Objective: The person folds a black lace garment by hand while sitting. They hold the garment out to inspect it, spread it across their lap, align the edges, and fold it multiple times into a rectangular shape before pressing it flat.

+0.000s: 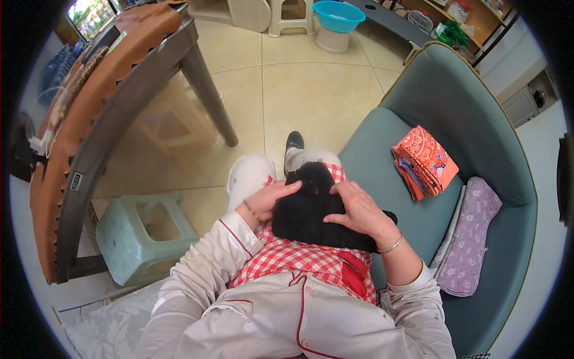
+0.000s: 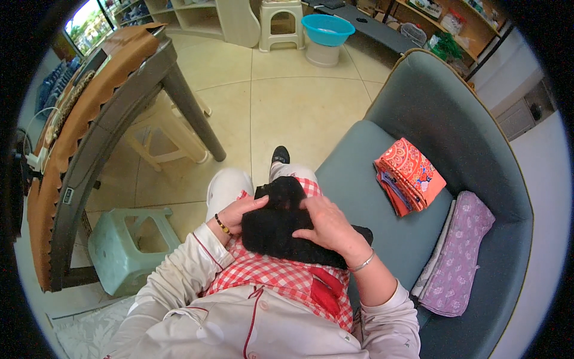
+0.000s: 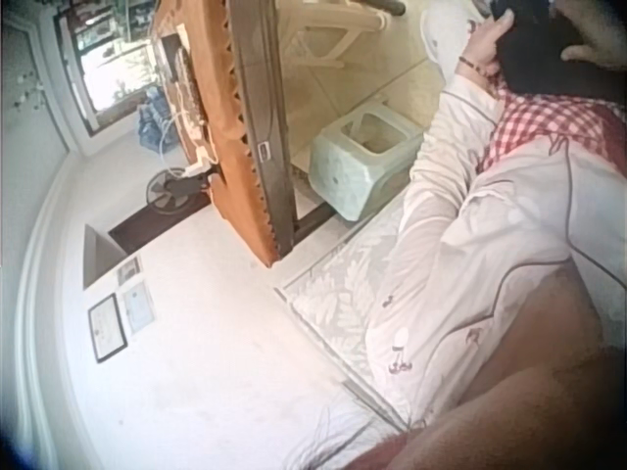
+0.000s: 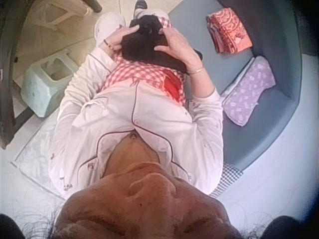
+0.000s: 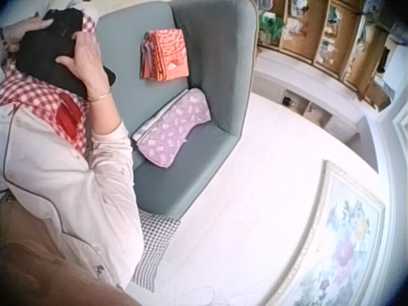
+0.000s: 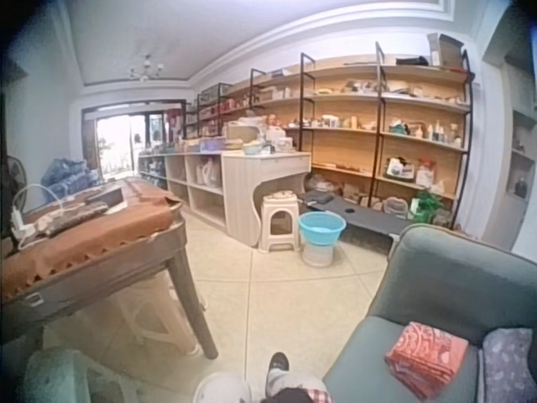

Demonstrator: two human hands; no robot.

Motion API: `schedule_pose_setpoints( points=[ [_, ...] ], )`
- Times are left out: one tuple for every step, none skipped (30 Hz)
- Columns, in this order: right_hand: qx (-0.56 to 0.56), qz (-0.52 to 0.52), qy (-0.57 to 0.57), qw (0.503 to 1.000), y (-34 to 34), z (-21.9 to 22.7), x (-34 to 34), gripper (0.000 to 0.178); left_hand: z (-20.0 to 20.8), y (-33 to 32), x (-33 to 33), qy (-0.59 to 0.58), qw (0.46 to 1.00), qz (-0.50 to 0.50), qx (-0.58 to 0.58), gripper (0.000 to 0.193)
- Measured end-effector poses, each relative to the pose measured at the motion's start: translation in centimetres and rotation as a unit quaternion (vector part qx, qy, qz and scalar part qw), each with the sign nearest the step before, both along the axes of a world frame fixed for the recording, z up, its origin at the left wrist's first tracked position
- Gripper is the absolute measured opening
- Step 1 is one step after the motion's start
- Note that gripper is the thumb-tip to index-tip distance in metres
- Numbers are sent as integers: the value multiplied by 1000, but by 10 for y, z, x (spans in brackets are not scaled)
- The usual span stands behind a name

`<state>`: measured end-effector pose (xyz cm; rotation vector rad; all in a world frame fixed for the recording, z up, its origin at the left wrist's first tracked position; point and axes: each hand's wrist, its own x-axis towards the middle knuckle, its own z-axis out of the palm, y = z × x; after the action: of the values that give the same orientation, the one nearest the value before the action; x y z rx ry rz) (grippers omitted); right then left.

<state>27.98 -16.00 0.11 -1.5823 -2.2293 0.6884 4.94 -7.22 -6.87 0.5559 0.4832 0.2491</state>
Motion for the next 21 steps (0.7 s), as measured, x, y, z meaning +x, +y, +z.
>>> schedule_pose_setpoints(
  points=[
    [-30,-26,3,999,0,0,0,55,-3,0,0,4,1000,18,8,41],
    [-29,-27,3,999,-1,0,-1,55,-4,0,0,9,999,35,17,39],
    [-21,-31,-2,999,-2,-1,-1,58,-3,0,0,9,999,35,16,39],
    [-12,-35,-7,999,-3,-1,-1,61,0,1,-1,17,999,36,4,38],
    [-12,-36,-7,999,-4,1,-2,61,2,1,-1,24,999,36,-9,37],
    [-57,-47,-25,997,-4,5,-4,59,2,2,1,23,999,37,-8,37],
    [-101,-58,-43,992,-4,8,-6,58,3,1,4,21,999,30,2,37],
    [-101,-58,-43,992,-6,10,-8,58,3,2,6,18,1000,22,13,36],
    [-62,-41,-81,994,-10,10,-12,54,4,5,6,17,1000,23,13,36],
    [-23,-24,-118,992,-15,11,-15,51,4,9,7,27,996,-10,84,38],
    [-23,-24,-119,992,-19,12,-18,51,4,13,8,37,986,-43,154,40],
    [17,-18,-125,992,-23,14,-21,47,5,16,9,36,986,-44,154,40],
    [57,-11,-131,990,-28,15,-23,43,7,19,11,39,985,-50,158,37],
    [81,-13,-115,990,-32,15,-25,41,8,21,13,43,984,-56,161,34],
    [81,-15,-116,990,-36,13,-25,41,9,23,16,42,984,-58,162,34],
    [92,-17,-113,989,-40,10,-25,38,8,25,21,59,984,-57,157,34],
    [102,-19,-109,989,-43,8,-26,36,7,27,24,76,984,-55,151,33],
    [107,-25,-120,987,-47,13,-28,36,6,28,25,76,984,-56,151,33],
    [106,-25,-120,987,-50,14,-30,36,5,28,27,89,984,-48,145,31],
    [115,-20,-125,985,-54,15,-31,37,4,28,27,101,984,-40,139,30],
    [123,-16,-129,984,-58,15,-32,37,9,27,28,101,984,-42,138,30]
  ],
)
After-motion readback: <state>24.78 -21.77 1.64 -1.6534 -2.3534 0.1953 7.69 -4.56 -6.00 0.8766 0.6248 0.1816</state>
